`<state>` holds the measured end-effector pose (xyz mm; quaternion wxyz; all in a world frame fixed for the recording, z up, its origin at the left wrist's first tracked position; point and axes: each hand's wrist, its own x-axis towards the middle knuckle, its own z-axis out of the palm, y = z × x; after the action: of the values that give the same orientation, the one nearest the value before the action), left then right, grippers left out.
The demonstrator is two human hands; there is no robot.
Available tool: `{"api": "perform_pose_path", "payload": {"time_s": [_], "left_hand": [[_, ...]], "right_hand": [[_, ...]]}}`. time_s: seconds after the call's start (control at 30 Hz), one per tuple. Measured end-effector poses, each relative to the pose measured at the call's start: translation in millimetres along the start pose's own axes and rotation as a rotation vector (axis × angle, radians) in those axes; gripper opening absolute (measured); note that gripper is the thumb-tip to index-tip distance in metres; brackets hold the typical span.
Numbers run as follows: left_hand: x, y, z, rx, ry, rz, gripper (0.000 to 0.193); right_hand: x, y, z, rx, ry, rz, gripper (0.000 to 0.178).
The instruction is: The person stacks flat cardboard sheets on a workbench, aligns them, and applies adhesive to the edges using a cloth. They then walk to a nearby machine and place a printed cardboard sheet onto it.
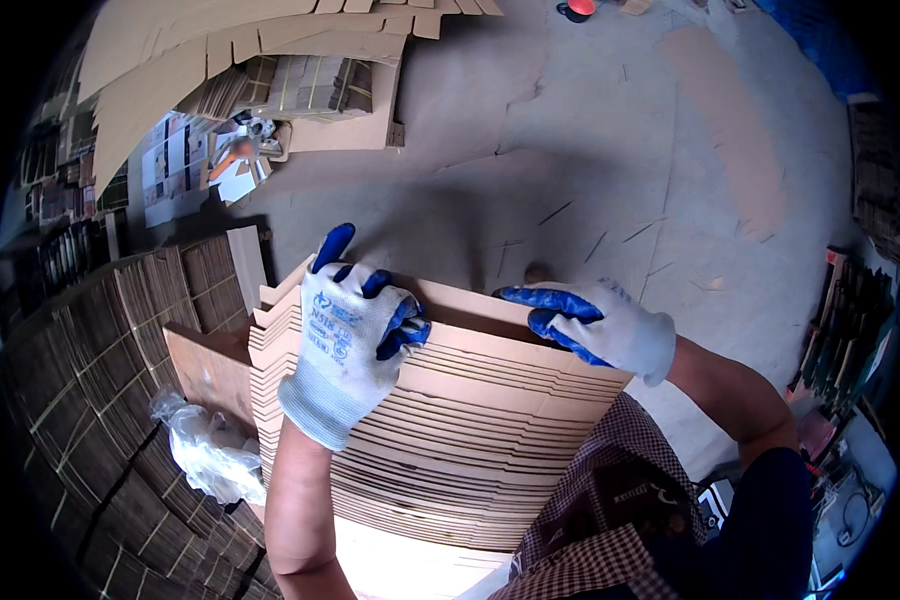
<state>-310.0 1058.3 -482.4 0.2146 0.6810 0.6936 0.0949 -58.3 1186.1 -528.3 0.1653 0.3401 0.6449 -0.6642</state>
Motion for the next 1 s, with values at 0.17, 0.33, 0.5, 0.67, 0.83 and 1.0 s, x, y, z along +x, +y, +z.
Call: {"api": "perform_pose_path", "payload": {"time_s": [0.17,0.33,0.5,0.67,0.83,1.0], "left_hand": [[0.2,-6.5,13.2,-0.107,0.067,-0.01,0.028],[3.8,-3.3,16.9,-0.112,0.106,-0.021,0.029],[3.1,-7.7,20.5,-0.128,0.072,-0.028,0.03],[6.8,-13.6,23.5,-0.152,0.109,0.019,0.028],[7.6,-20.7,31.6,-0.197,0.166,-0.022,0.034],[-1.8,-2.0,4.6,-0.276,0.364,-0.151,0.034]], "right_hand": [[2.1,8.7,-1.2,0.004,-0.025,-0.139,0.038],[4.1,10.5,-1.7,0.01,-0.032,-0.158,0.04],[3.5,10.7,0.5,0.1,-0.042,-0.131,0.039],[3.0,13.3,1.1,0.005,-0.011,-0.171,0.039],[8.5,17.0,7.2,-0.103,0.014,-0.207,0.042],[-1.7,5.8,1.0,-0.189,-0.079,-0.124,0.07]]}}
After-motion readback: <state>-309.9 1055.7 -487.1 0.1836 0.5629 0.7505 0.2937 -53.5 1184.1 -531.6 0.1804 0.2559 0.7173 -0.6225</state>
